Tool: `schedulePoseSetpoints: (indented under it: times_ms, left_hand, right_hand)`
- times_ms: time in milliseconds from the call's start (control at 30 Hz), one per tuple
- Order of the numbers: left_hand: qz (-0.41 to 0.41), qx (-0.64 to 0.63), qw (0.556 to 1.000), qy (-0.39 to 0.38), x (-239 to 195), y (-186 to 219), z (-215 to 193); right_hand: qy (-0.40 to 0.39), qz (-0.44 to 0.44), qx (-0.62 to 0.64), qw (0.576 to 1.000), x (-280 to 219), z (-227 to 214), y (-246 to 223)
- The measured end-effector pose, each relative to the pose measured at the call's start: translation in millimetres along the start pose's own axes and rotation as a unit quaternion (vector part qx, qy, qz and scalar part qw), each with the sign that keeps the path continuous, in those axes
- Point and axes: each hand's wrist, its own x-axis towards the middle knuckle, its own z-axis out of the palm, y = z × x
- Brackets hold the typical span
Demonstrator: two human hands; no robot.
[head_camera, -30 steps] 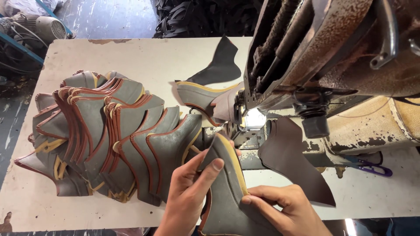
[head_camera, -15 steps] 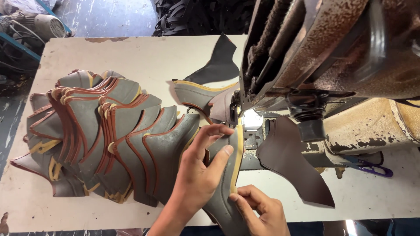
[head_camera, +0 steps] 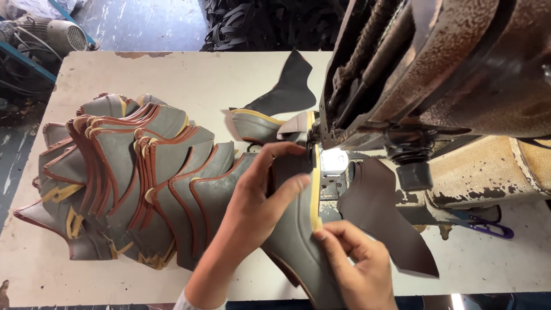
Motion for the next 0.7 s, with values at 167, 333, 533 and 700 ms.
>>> schedulePoseSetpoints:
  times_ms: [167,333,533,700]
  left_hand:
    - [-0.062,0.063,0.993,-0.077,-15,16,-10]
    - [-0.112,0.033,0.993,-0.022,-10,22,-4]
    - [0.015,0.039,0.998,0.051,12,5,5]
    - [0.052,0.001,0.991,0.121,7,0,15]
  right_hand:
    - [0.010,0.023,0.083,0.996,19,-13,-13]
    - [0.008,0.002,0.009,1.000,25,-22,-41]
    - [0.022,-0.029,-0.017,0.999,27,-32,-48]
    - [0.039,0.010,0.008,0.999,25,-16,-34]
